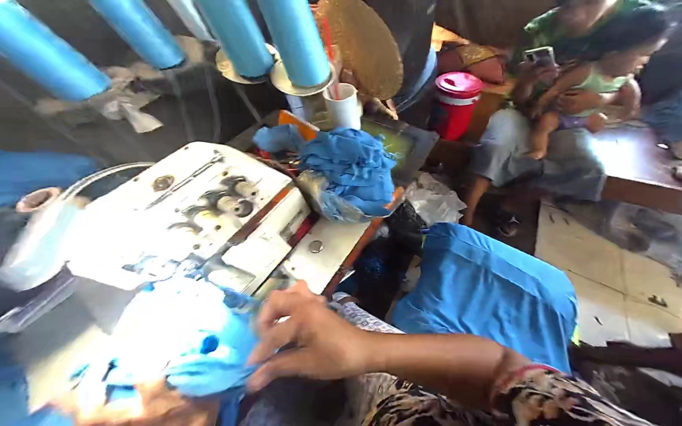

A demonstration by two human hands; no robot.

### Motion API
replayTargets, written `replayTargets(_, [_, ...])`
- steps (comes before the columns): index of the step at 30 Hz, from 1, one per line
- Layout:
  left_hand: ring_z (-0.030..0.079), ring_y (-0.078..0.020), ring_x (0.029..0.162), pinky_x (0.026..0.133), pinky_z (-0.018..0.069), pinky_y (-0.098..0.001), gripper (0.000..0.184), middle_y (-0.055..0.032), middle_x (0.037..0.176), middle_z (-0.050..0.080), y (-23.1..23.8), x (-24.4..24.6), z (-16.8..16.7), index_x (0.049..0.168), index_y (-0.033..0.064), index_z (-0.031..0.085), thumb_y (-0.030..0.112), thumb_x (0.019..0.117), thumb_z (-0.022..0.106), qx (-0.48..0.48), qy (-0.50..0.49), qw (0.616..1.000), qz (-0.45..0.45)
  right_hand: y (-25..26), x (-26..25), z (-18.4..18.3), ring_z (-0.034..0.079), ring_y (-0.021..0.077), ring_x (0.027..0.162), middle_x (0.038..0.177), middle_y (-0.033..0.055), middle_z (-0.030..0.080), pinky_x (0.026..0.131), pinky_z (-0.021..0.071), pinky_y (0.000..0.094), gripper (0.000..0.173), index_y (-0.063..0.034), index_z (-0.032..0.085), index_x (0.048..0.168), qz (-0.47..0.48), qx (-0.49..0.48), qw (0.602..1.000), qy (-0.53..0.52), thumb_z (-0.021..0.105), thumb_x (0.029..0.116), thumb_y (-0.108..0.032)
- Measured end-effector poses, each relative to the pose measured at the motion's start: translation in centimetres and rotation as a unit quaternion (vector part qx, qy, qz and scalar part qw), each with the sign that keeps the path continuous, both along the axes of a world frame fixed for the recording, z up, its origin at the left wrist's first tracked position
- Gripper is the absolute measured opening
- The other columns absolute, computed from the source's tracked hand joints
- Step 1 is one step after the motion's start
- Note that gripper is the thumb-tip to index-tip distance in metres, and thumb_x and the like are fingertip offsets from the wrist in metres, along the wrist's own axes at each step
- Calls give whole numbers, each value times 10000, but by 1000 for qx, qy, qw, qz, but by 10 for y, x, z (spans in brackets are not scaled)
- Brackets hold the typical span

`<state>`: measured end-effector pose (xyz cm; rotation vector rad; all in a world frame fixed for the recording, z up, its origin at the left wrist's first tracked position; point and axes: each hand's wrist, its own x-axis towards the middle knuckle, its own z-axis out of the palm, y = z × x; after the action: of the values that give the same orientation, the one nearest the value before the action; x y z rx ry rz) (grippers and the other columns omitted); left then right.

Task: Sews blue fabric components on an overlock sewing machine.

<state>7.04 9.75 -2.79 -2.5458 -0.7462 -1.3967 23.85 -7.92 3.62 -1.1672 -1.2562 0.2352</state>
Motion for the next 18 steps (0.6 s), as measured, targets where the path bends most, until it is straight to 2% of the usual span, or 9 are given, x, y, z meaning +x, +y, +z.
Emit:
replayTargets(2, [433, -519, 1341, 1162, 321, -511, 436, -439, 1341, 460, 4, -7, 19, 1094, -99, 582, 306, 944, 639, 3, 27, 998, -49, -20, 2, -30, 597, 236, 996, 874, 53, 677, 936, 404, 508, 89, -117, 826, 864, -16, -63, 998, 28, 810, 822, -194])
replayTargets(3, [481, -548, 1284, 1121, 376, -550, 385, -448, 1302, 492, 1, -11, 32, 1044, -98, 621, 268, 926, 643, -11, 51, 997, -53, -25, 2, -42, 582, 218, 1020, 873, 15, 669, 940, 403, 502, 98, -164, 831, 881, -19, -89, 995, 35, 803, 836, -246])
replayTargets(5, [526, -533, 1235, 1059, 432, -586, 270, -405, 1293, 527, 0, -19, 52, 999, -53, 676, 192, 885, 668, -48, 91, 993, -53, -20, 1, -58, 561, 144, 1032, 875, -53, 646, 947, 411, 429, 107, -240, 825, 890, -19, -98, 994, 36, 791, 861, -336])
replayTargets(7, [526, -511, 1259, 1037, 451, -614, 191, -348, 1337, 538, 8, -22, 64, 977, 1, 705, 126, 834, 724, -59, 112, 991, -51, -8, 3, -64, 535, 94, 1017, 862, -84, 616, 954, 381, 380, 121, -264, 816, 882, -22, -83, 996, 32, 772, 880, -376])
replayTargets(9, [528, -499, 1249, 1005, 468, -608, 223, -312, 1365, 539, 17, -19, 79, 1028, 32, 727, 62, 808, 755, -46, 132, 989, -45, 9, 5, -65, 525, 86, 1022, 872, -85, 610, 962, 363, 380, 132, -265, 814, 881, -22, -78, 996, 30, 756, 890, -383])
replayTargets(13, [527, -523, 1208, 933, 482, -629, 407, -283, 1406, 522, 30, -21, 124, 1137, 62, 729, -3, 737, 774, -8, 214, 977, -11, 49, 8, -63, 520, 203, 1053, 894, -28, 621, 927, 375, 474, 159, -213, 829, 910, -28, -85, 996, 29, 764, 877, -354])
replayTargets(15, [504, -557, 1215, 894, 467, -675, 550, -281, 1484, 461, 27, -26, 153, 1174, 74, 728, -10, 647, 860, -12, 267, 963, 28, 69, 9, -56, 540, 208, 1035, 871, -22, 622, 925, 380, 507, 149, -203, 829, 894, -33, -88, 995, 30, 758, 879, -333])
replayTargets(17, [461, -589, 1236, 865, 436, -725, 574, -275, 1521, 414, 19, -33, 180, 1117, 66, 736, 93, 583, 943, -25, 304, 950, 62, 89, 12, -51, 540, 161, 1000, 848, -47, 593, 947, 354, 492, 139, -212, 829, 870, -28, -89, 995, 29, 751, 888, -326])
replayTargets(18, [441, -604, 1243, 858, 410, -754, 545, -271, 1511, 427, 13, -38, 192, 1062, 59, 746, 198, 586, 972, -30, 317, 945, 73, 98, 13, -50, 539, 190, 1013, 857, -29, 601, 946, 357, 511, 143, -194, 821, 848, -33, -86, 995, 26, 760, 882, -318])
